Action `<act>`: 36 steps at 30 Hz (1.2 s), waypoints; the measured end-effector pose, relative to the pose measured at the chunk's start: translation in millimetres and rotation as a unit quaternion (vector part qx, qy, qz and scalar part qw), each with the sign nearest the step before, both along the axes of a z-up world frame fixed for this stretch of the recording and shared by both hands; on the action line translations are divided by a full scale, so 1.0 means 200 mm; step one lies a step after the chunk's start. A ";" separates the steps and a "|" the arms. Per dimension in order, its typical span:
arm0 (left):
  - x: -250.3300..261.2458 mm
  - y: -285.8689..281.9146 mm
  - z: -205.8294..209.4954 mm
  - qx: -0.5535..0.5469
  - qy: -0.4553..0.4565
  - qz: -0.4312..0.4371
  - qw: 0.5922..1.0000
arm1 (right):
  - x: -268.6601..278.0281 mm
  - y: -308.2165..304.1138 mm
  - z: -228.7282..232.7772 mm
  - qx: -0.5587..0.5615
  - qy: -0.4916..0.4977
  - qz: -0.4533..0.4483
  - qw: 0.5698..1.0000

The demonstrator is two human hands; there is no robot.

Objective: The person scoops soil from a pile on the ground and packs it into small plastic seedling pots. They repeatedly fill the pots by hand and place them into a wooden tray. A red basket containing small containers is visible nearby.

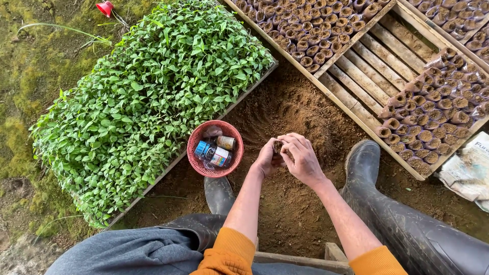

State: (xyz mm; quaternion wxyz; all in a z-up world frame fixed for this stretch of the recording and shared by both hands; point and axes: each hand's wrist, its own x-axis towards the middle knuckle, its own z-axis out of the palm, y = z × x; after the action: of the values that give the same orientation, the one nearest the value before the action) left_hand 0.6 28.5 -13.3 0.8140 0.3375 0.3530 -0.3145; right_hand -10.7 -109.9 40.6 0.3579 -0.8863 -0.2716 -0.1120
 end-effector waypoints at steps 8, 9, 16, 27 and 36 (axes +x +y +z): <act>0.00 -0.01 0.07 0.016 -0.013 0.014 1.000 | -0.02 -0.03 -0.05 -0.058 -0.040 0.000 0.998; 0.00 -0.01 0.06 0.011 -0.017 0.018 1.000 | -0.03 -0.03 -0.06 -0.087 -0.055 0.012 0.995; -0.02 0.01 -0.02 0.017 -0.028 0.037 0.999 | -0.04 -0.02 -0.14 -0.118 -0.093 0.011 0.989; -0.06 0.15 -0.19 -0.011 -0.068 0.080 0.994 | 0.04 -0.04 -0.59 -0.266 0.066 -0.014 0.962; -0.07 0.16 -0.22 -0.016 -0.047 0.080 0.996 | 0.07 -0.02 -0.70 -0.170 0.094 -0.042 0.980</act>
State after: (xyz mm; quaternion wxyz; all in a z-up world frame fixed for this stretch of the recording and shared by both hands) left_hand -14.1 60.7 -56.6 0.8574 0.3097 0.3350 -0.2382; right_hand 4.0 -114.5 -98.8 0.2211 -0.9514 -0.2145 0.0050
